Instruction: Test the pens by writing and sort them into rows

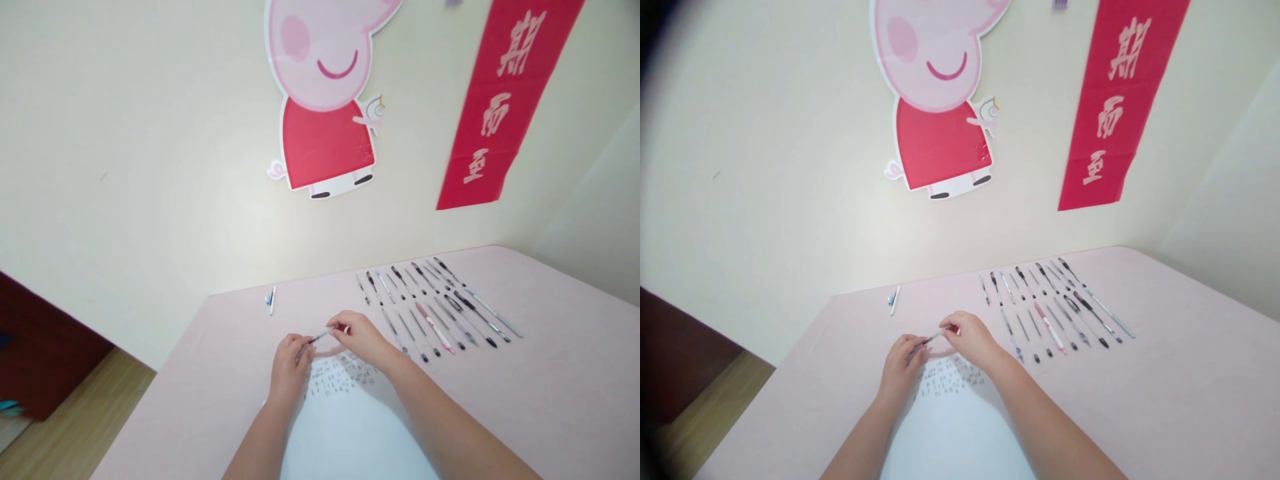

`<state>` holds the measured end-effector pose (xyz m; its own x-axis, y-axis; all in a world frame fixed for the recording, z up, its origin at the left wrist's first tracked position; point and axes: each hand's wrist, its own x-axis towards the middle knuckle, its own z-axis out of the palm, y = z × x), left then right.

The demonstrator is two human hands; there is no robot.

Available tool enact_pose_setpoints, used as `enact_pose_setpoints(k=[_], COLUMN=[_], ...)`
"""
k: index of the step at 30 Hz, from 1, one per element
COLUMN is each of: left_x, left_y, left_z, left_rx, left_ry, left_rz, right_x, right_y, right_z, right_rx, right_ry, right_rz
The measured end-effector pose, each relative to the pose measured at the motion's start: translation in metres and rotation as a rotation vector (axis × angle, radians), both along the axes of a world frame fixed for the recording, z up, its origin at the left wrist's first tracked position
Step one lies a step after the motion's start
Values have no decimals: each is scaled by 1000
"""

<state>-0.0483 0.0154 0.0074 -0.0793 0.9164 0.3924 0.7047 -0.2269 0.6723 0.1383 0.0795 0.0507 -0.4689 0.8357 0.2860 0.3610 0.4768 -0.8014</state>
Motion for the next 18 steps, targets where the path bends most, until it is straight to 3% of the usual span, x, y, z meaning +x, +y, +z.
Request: enact_pose_setpoints(k=[18], left_x=[1], left_y=[-2], left_z=[2], left_rx=[23], left_ry=[5], left_rz=[20], right_x=[0], right_y=[3], right_z=[-6], right_rx=[-138], right_ry=[47], right_rz=[-32])
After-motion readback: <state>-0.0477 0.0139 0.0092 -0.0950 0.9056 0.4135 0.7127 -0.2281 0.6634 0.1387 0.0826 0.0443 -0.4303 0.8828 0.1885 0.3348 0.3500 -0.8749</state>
